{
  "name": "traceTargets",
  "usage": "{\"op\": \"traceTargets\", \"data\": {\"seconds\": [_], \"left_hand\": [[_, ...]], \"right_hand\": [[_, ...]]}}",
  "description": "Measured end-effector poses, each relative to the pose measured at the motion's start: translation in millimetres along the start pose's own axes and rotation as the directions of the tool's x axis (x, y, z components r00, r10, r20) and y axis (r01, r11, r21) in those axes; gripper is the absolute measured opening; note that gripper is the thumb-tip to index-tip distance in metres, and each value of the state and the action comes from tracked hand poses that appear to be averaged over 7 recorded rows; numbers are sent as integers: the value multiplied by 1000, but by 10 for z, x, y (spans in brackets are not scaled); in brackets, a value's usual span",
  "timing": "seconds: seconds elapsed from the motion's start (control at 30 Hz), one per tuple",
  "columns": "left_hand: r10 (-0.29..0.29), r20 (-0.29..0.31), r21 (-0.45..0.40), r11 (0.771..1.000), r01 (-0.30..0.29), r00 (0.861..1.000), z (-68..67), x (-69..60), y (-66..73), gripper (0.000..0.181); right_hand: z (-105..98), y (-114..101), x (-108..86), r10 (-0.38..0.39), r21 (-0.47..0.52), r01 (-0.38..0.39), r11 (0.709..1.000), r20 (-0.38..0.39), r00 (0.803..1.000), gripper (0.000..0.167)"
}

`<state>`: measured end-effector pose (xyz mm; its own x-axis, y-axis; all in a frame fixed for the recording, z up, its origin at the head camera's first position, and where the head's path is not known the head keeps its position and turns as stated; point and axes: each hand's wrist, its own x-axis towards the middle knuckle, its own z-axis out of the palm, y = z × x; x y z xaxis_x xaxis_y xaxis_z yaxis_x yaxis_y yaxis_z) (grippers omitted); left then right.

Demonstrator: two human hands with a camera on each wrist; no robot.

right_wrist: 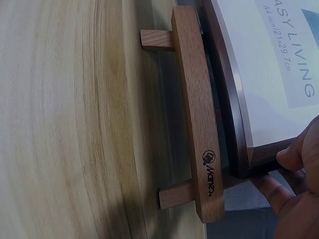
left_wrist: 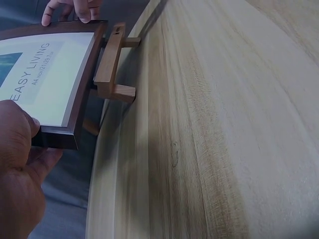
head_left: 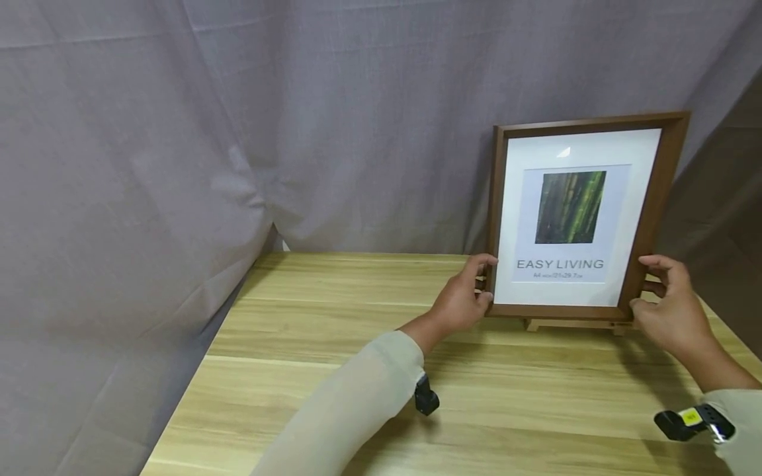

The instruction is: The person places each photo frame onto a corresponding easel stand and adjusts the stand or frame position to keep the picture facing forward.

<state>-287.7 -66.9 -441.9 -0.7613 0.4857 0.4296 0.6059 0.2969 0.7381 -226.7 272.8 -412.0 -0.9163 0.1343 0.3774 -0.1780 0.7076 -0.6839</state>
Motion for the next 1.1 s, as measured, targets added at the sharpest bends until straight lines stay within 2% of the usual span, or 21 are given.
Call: {"op": "traceTargets", "data": {"seconds": [0.33,0.63,1.1], "left_hand": [[-34,7,25,999,34,999,-8,9,18,63],[-17,24,76,997,16,1000,-10,9,18,64],[-29,40,79,997,26,999,-34,-11,8,63]], "right_hand": [[-2,-2,5,1,-13,-1,1000,-16,1000,74],[18,15,-4,17,-21,-18,1000,-46,999,77],[61,-51,-14,23,-46,-27,999,-81,996,74]]}}
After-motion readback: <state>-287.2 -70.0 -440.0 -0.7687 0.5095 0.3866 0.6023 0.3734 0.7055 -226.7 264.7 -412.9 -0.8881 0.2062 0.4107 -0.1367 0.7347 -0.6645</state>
